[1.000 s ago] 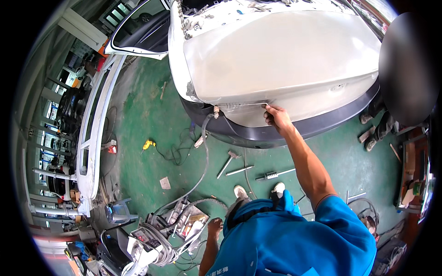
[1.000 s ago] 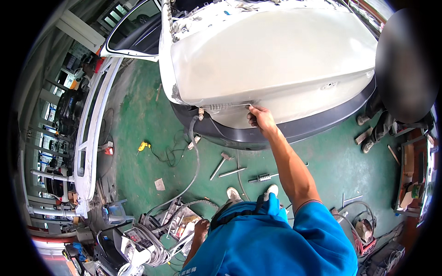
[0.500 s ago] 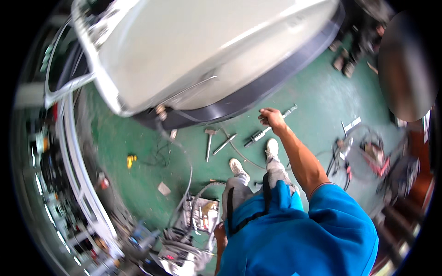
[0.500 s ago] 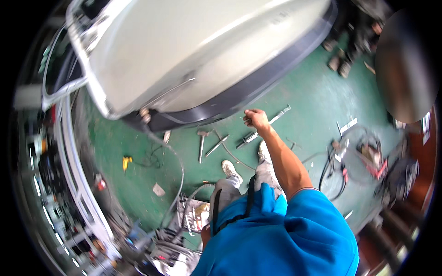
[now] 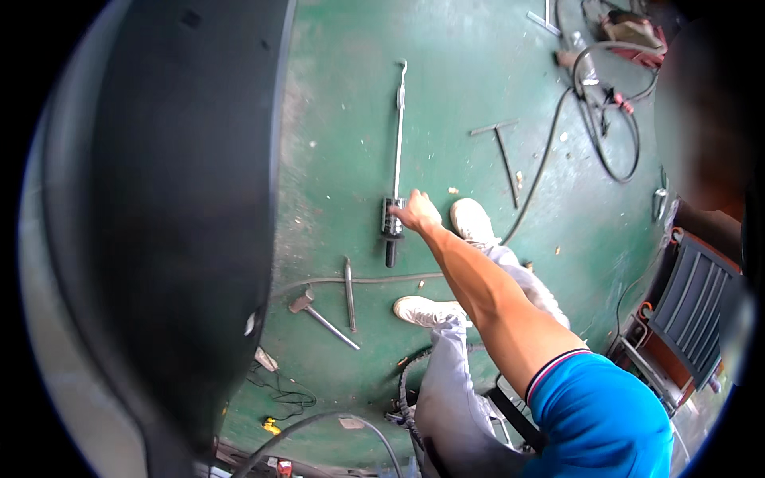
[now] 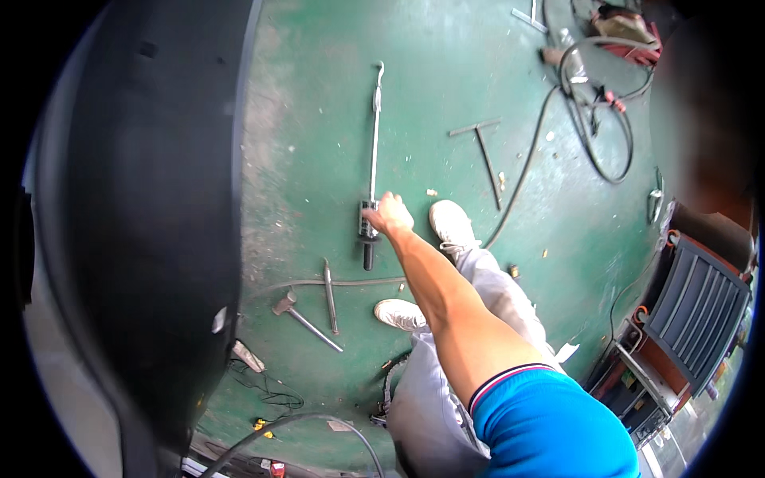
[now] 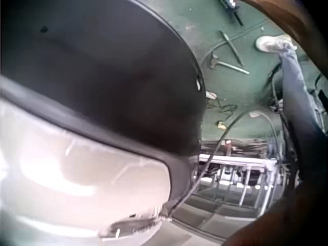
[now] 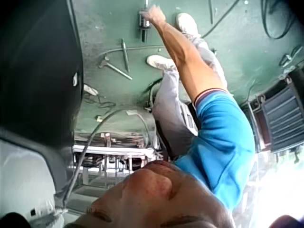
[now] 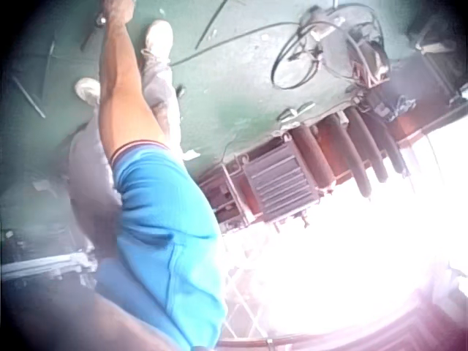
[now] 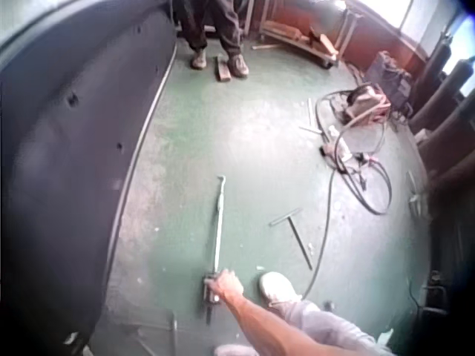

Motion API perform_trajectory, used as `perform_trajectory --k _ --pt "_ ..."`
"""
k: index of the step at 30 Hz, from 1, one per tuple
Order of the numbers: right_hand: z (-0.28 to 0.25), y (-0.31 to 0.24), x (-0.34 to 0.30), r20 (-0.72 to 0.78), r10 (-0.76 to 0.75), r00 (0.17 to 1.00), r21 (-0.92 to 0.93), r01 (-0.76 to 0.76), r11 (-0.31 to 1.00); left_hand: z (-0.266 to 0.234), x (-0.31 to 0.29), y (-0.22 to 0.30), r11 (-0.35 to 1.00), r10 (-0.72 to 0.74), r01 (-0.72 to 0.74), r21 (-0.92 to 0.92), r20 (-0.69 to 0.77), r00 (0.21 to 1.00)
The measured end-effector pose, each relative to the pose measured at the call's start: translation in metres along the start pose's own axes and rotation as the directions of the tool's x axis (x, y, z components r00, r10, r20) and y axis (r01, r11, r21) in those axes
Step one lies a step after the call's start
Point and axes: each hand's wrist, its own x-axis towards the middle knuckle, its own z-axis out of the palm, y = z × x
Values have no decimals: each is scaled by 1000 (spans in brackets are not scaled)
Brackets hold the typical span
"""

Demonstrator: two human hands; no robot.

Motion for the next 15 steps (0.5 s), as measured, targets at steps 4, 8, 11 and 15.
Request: perform_trajectory --k 4,8,11,15 --pt "56 -36 79 -178 66 982 84 -52 995 8 50 47 997 48 -44 61 -65 997" --pt "58 -8 111 -14 -52 999 247 54 968 16 39 68 995 87 -81 59 -114 990" --pt "50 27 80 -23 -104 994 230 106 967 17 23 65 985 172 -172 7 -125 977" --pt "-19 87 -11 108 51 993 545 -102 832 -15 -13 116 874 464 -486 -4 -287 838"
